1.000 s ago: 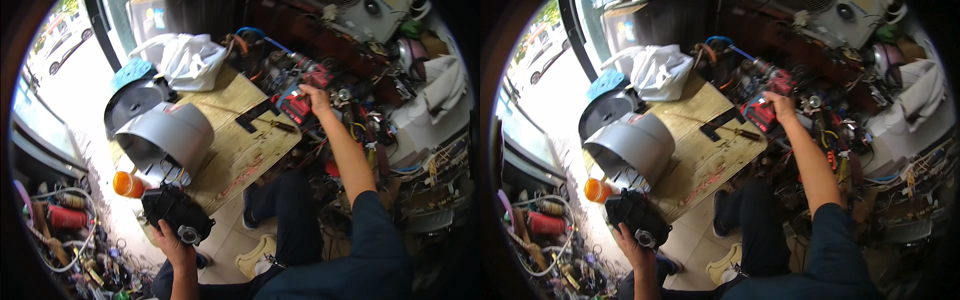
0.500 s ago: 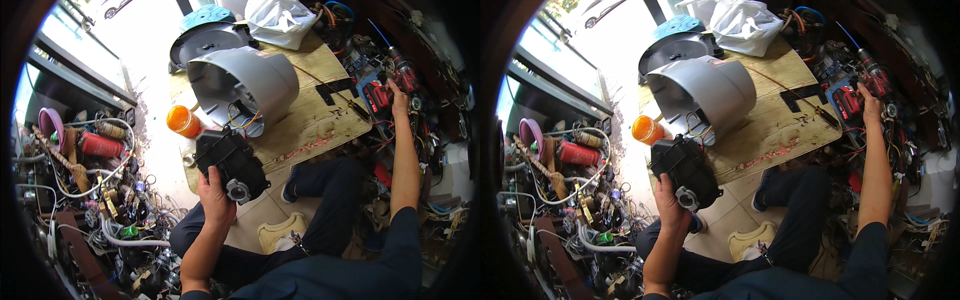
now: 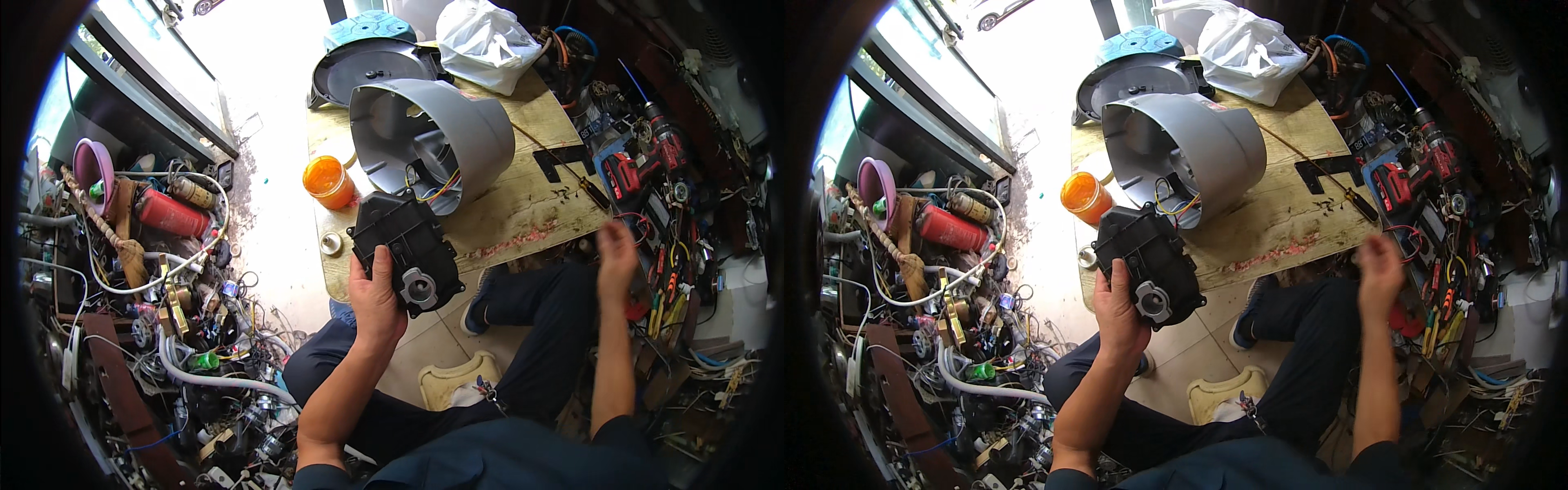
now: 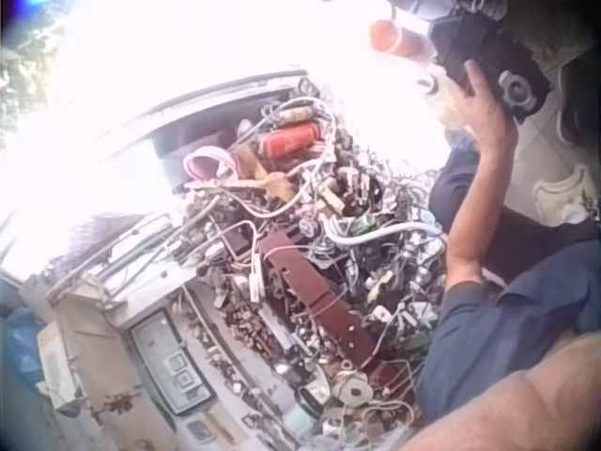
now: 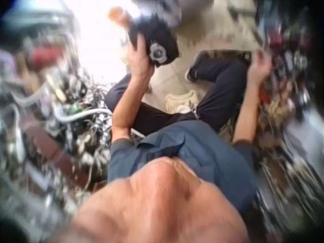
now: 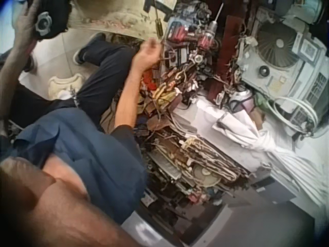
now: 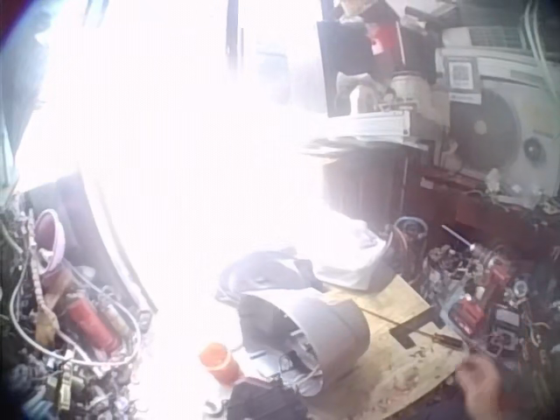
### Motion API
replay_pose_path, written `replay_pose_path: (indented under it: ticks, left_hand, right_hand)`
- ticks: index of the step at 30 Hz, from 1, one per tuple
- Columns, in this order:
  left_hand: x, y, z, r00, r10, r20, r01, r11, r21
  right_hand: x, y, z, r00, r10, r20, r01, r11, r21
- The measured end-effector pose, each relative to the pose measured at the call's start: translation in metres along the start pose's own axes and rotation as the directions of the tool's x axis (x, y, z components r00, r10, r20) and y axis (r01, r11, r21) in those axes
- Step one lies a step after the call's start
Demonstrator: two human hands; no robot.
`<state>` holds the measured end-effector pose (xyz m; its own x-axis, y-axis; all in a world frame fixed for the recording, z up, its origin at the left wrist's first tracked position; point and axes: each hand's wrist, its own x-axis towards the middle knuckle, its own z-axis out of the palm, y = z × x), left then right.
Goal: The person disassembles a black plastic housing, removes screws with a power drill, and inspects the internal motor and wiring. They then reassemble the housing and place it into a larger gray Maxidea appliance casing.
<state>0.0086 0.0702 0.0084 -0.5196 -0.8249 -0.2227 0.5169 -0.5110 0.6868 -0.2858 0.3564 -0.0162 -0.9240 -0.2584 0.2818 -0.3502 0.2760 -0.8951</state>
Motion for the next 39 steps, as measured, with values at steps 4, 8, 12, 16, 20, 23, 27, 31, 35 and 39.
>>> replay_pose_path:
  ticks: [4, 8, 12, 16, 20, 23, 27, 31, 35, 39]
  left_hand:
    - [0.001, -0.005, 0.003, 0.997, 0.063, 0.052, -0.065, 0.997, 0.047]
    - [-0.007, -0.015, 0.003, 0.989, 0.143, 0.039, -0.147, 0.973, 0.176]
    - [-0.016, -0.021, 0.003, 0.983, 0.173, 0.059, -0.183, 0.915, 0.361]
    - [-0.021, -0.025, 0.006, 0.977, 0.207, 0.056, -0.213, 0.905, 0.368]
    - [-0.023, -0.018, 0.010, 0.987, 0.156, 0.037, -0.160, 0.933, 0.323]
    - [-0.022, -0.027, 0.003, 0.986, 0.162, 0.042, -0.165, 0.915, 0.367]
    - [-0.027, -0.034, 0.003, 0.988, 0.136, 0.071, -0.152, 0.932, 0.328]
    - [-0.033, -0.042, 0.010, 0.981, 0.151, 0.122, -0.178, 0.951, 0.253]
    - [-0.034, -0.051, 0.007, 0.972, 0.164, 0.165, -0.197, 0.958, 0.209]
    - [-0.034, -0.057, 0.003, 0.961, 0.145, 0.237, -0.193, 0.961, 0.196]
  right_hand:
    - [-0.091, -0.056, 0.066, 0.938, -0.028, 0.344, -0.015, 0.993, 0.120]
    - [-0.091, -0.099, 0.113, 0.903, 0.099, 0.419, -0.247, 0.917, 0.314]
    - [-0.060, -0.125, 0.146, 0.896, 0.091, 0.434, -0.242, 0.921, 0.307]
    - [-0.048, -0.145, 0.166, 0.891, 0.042, 0.452, -0.181, 0.946, 0.269]
    - [-0.052, -0.137, 0.170, 0.805, 0.162, 0.571, -0.343, 0.911, 0.227]
    - [-0.075, -0.141, 0.160, 0.737, 0.057, 0.673, -0.332, 0.898, 0.288]
    - [-0.082, -0.148, 0.154, 0.659, -0.009, 0.752, -0.341, 0.888, 0.309]
    - [-0.077, -0.156, 0.153, 0.649, 0.037, 0.760, -0.329, 0.914, 0.236]
    - [-0.071, -0.150, 0.152, 0.661, 0.047, 0.749, -0.305, 0.929, 0.210]
    - [-0.065, -0.145, 0.152, 0.638, 0.043, 0.769, -0.307, 0.930, 0.202]
